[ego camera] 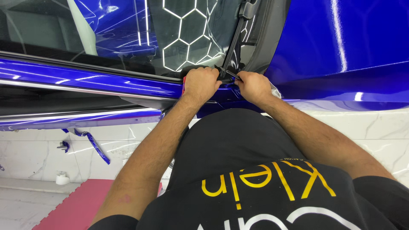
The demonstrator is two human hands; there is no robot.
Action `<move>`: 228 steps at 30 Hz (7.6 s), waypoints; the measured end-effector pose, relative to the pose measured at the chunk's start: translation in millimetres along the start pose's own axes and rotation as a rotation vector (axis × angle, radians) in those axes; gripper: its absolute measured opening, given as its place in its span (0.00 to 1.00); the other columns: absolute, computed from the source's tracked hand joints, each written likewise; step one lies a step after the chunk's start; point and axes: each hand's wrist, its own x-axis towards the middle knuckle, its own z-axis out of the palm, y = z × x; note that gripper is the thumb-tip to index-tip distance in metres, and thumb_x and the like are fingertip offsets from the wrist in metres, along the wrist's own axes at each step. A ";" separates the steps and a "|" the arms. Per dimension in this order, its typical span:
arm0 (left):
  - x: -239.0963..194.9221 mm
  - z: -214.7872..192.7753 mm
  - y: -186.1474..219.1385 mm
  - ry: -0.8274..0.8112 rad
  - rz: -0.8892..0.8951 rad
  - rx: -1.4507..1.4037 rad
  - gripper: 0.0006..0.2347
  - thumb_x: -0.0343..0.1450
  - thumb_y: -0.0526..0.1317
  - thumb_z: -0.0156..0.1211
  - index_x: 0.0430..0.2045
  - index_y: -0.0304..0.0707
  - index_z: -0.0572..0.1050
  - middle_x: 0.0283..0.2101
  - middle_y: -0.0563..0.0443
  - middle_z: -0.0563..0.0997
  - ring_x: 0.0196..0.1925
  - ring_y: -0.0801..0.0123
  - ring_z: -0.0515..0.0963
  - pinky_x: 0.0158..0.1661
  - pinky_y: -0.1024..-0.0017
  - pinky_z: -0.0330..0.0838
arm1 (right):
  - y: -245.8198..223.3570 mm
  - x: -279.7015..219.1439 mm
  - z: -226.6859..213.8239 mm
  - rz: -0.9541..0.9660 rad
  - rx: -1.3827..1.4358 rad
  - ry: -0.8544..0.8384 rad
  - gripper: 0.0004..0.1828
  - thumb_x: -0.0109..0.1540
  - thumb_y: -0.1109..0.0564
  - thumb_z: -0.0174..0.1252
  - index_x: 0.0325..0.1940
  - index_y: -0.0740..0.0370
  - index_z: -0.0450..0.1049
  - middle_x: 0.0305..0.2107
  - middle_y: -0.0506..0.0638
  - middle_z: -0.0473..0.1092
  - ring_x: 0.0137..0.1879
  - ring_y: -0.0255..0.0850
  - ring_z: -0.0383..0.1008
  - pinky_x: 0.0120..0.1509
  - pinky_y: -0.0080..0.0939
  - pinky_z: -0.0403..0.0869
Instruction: The person applies a blue vinyl wrap to the lower edge of a car door using a red squeegee to smooth the material and a knife to trim excess. The person works along the door's bottom edge, tucking the wrap into the seam and cutting it flush with the body line.
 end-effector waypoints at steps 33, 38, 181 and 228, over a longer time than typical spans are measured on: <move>20.0 -9.4 -4.0 -0.097 -0.017 -0.087 0.10 0.77 0.48 0.69 0.39 0.42 0.83 0.29 0.52 0.84 0.32 0.64 0.89 0.32 0.67 0.84 | -15.1 -31.3 -6.9 0.051 0.699 -0.109 0.21 0.69 0.56 0.58 0.65 0.57 0.85 0.17 0.54 0.76 0.23 0.40 0.76 0.31 0.40 0.72; 17.1 -15.7 -0.9 -0.068 -0.026 -0.073 0.10 0.76 0.48 0.70 0.38 0.41 0.83 0.30 0.50 0.84 0.33 0.61 0.89 0.33 0.64 0.84 | -4.7 -26.3 10.8 0.069 0.819 0.023 0.20 0.70 0.58 0.55 0.61 0.60 0.86 0.19 0.57 0.75 0.28 0.45 0.78 0.37 0.42 0.75; -26.8 51.4 25.8 0.277 0.181 -0.076 0.08 0.71 0.47 0.74 0.37 0.47 0.86 0.38 0.53 0.78 0.43 0.57 0.77 0.42 0.59 0.69 | 69.5 -121.7 -28.0 0.055 0.891 0.712 0.09 0.76 0.63 0.68 0.57 0.57 0.75 0.25 0.44 0.68 0.29 0.34 0.69 0.37 0.32 0.68; -39.3 83.8 33.3 0.206 0.208 0.069 0.14 0.86 0.45 0.48 0.66 0.52 0.73 0.58 0.52 0.73 0.62 0.59 0.71 0.60 0.54 0.62 | 109.5 -196.9 -102.9 -0.032 0.991 0.489 0.09 0.73 0.67 0.67 0.56 0.71 0.77 0.49 0.62 0.82 0.38 0.36 0.81 0.34 0.31 0.73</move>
